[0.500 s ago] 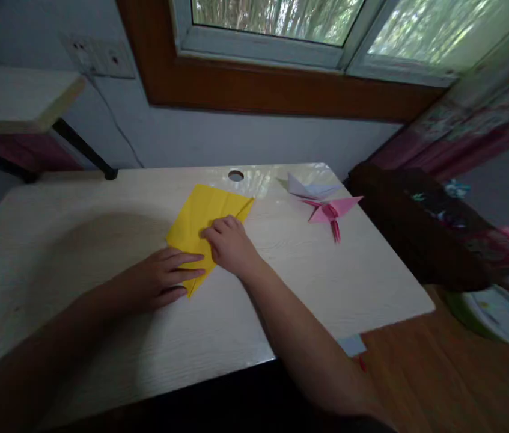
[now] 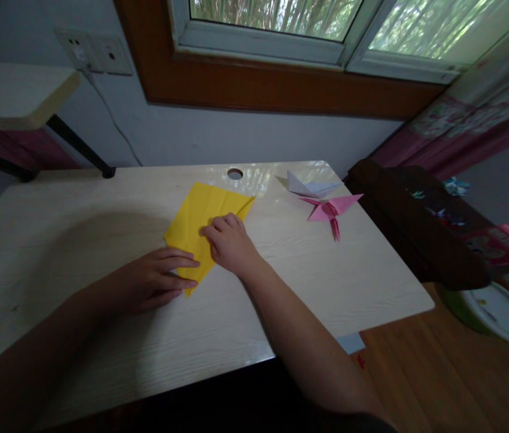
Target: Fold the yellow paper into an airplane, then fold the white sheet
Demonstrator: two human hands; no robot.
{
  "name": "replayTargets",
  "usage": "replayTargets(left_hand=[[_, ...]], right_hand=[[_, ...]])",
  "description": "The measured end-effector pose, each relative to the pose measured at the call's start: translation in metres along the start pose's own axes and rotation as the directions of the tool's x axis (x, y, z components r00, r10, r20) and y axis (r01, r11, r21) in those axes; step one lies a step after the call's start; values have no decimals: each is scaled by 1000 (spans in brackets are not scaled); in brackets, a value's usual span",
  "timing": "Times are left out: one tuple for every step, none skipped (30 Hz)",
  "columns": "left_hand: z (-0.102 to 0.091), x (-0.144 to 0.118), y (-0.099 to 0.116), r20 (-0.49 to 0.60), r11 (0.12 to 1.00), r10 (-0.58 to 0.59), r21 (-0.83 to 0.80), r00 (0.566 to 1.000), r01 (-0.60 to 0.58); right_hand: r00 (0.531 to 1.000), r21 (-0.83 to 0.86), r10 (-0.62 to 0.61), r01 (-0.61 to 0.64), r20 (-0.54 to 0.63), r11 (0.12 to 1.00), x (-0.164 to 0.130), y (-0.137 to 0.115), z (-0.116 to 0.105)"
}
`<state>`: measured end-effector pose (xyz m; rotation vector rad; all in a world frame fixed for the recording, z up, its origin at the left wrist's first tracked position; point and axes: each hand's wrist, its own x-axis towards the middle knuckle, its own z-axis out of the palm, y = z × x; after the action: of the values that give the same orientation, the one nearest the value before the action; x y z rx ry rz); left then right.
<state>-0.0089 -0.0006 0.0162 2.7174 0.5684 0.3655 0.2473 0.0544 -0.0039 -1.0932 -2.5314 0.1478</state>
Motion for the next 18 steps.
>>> replayTargets(left_hand=[[0,0,0,-1,1000,6,-4,1000,-6],[0,1,1,-2,1000,10,-6,1000,-10],[-1,1,1,-3,1000,10,-7,1000,-10],[-1,2,2,-2,1000,6,-7,1000,-6],[-1,2,3,1,1000,-3,-6,1000,3],[-1,2,4,3,1000,-12,-7,1000,12],[-1,2,4,5,1000,-20,-9,1000,20],[-1,3,5,5,1000,-25,-12,1000,25],[0,3,5,5,1000,-26,-14,1000,26],[0,4,6,4,999,-27,-16,1000,27],[0,4,6,3,999,-28,-17,1000,28],[1,5,6,4,999,-33,-16,999,33],[2,5,6,3,999,-43,-9,999,43],[3,6,6,1,998,-55,2,998,55],[4,6,5,0,998,-65,18,998,65],[6,6,5,-1,997,-71,36,997,71],[7,7,4,-1,996,-73,52,997,73],[8,7,4,1,995,-73,65,997,73]], right_hand=[[1000,2,2,-2,-2,1000,0,0,0],[1000,4,3,-3,-4,1000,0,1,1],[1000,6,5,-5,-6,1000,0,1,1],[1000,9,6,-6,-8,1000,0,1,2],[1000,12,6,-6,-9,1000,0,1,2],[1000,15,8,-7,-9,1000,0,2,2],[1000,17,8,-7,-7,1000,0,2,3],[1000,20,6,-6,-6,1000,0,2,3],[1000,21,5,-5,-6,1000,0,3,3],[1000,22,4,-4,-7,1000,0,3,3],[1000,21,3,-3,-8,1000,0,3,3],[1000,20,2,-2,-8,1000,0,4,4],[1000,19,2,-2,-9,1000,0,4,4],[1000,17,4,-3,-10,1000,0,4,4],[1000,17,5,-4,-13,1000,0,4,4],[1000,18,6,-5,-17,1000,0,4,4],[1000,20,9,-9,-24,1000,0,4,4],[999,24,16,-15,-33,1000,0,4,3]])
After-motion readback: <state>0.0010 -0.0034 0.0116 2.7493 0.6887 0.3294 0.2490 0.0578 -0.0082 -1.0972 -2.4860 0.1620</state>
